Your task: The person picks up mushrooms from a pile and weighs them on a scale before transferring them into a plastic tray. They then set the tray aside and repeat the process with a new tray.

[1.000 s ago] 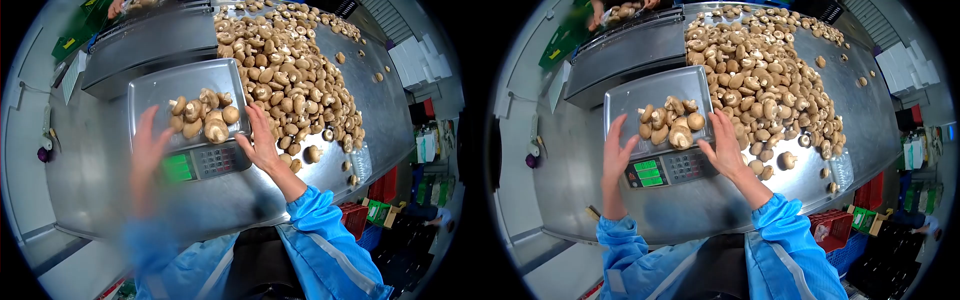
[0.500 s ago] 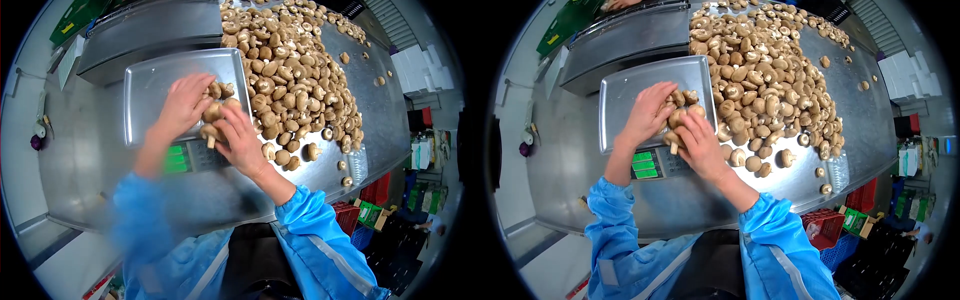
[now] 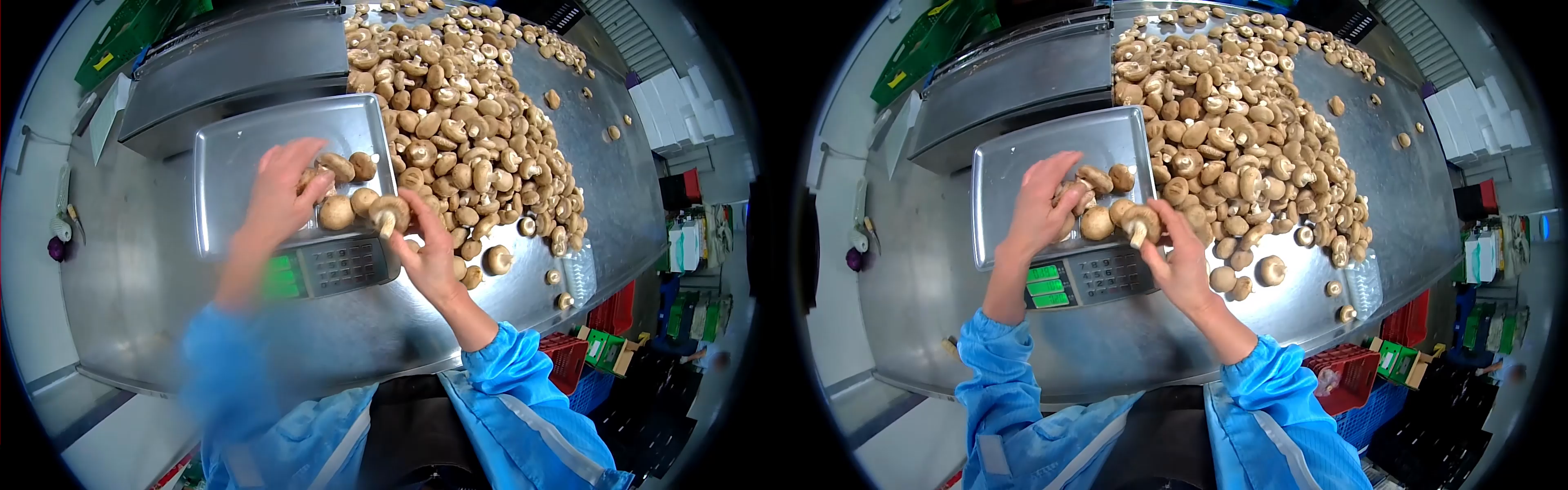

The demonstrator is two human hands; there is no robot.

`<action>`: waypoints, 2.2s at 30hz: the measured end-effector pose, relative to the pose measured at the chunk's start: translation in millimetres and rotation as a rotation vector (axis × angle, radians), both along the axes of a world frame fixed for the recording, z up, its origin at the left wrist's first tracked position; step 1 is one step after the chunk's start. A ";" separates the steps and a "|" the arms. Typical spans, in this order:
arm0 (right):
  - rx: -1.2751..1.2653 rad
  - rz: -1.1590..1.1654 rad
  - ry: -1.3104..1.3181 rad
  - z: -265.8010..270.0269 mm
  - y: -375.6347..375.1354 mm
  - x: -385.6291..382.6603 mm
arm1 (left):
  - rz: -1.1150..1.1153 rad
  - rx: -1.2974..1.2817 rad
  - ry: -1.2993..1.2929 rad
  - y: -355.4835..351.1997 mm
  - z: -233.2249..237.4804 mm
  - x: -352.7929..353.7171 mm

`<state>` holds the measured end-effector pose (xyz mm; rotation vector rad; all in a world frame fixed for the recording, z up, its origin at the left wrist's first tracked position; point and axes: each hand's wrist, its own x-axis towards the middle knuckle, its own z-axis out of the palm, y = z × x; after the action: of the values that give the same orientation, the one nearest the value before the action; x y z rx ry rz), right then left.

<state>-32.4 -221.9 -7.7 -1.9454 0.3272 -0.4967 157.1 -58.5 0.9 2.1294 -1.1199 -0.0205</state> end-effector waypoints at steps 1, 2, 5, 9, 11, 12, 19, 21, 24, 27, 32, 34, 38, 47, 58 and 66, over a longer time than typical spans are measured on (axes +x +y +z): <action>-0.007 -0.037 -0.019 2.5 -3.4 3.6 | -0.002 0.004 -0.035 0.5 0.1 -0.9; 0.050 -0.060 -0.032 4.7 -4.6 8.4 | -0.002 0.006 -0.072 0.5 0.8 -1.5; -0.330 -0.034 -0.201 10.5 -5.0 30.4 | -0.053 0.093 -0.162 0.5 0.6 -5.8; -0.471 0.216 -0.121 -11.0 10.3 40.9 | -0.050 0.156 -0.196 0.0 -6.2 -8.0; -0.463 0.208 -0.120 -12.6 10.2 45.9 | -0.052 0.165 -0.188 0.0 -5.8 -9.7; -0.456 0.204 -0.118 -12.3 11.0 46.5 | -0.054 0.172 -0.183 0.8 -4.9 -11.3; -0.380 0.081 -0.184 -2.3 -12.3 44.8 | -0.020 0.099 -0.159 7.1 4.0 -7.6; -0.344 -0.038 -0.131 -3.8 -15.6 50.2 | 0.041 0.043 -0.190 10.6 4.4 -3.3; -0.378 -0.102 0.010 -12.3 -5.1 66.8 | 0.101 0.022 -0.215 12.0 -5.9 0.7; -0.400 0.046 0.002 -31.8 19.5 78.9 | 0.056 0.059 -0.207 3.4 -22.9 -12.9; -0.319 0.095 0.035 -27.7 15.5 78.9 | 0.087 0.024 -0.184 11.1 -20.9 -14.0; -0.242 0.123 0.054 -23.4 0.4 78.8 | 0.120 0.001 -0.207 15.1 -11.5 -16.3; -0.102 -0.023 -0.037 -3.6 -42.5 77.8 | 0.265 -0.103 -0.281 53.1 10.4 -29.2; -0.516 0.322 0.055 -8.4 -61.3 93.5 | 0.540 -0.350 0.131 148.3 -17.6 -108.1; -0.401 0.166 -0.063 -38.5 -73.8 84.5 | 0.612 -0.245 0.606 89.6 -19.9 -187.6; -0.259 -0.071 -0.082 -25.1 -88.1 -4.5 | 0.343 -0.235 0.770 42.5 -33.0 -226.7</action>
<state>-36.9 -310.0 -32.8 -2.1620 0.2912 -0.6913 -69.6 -16.0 -32.1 1.8127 -0.2874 -0.4805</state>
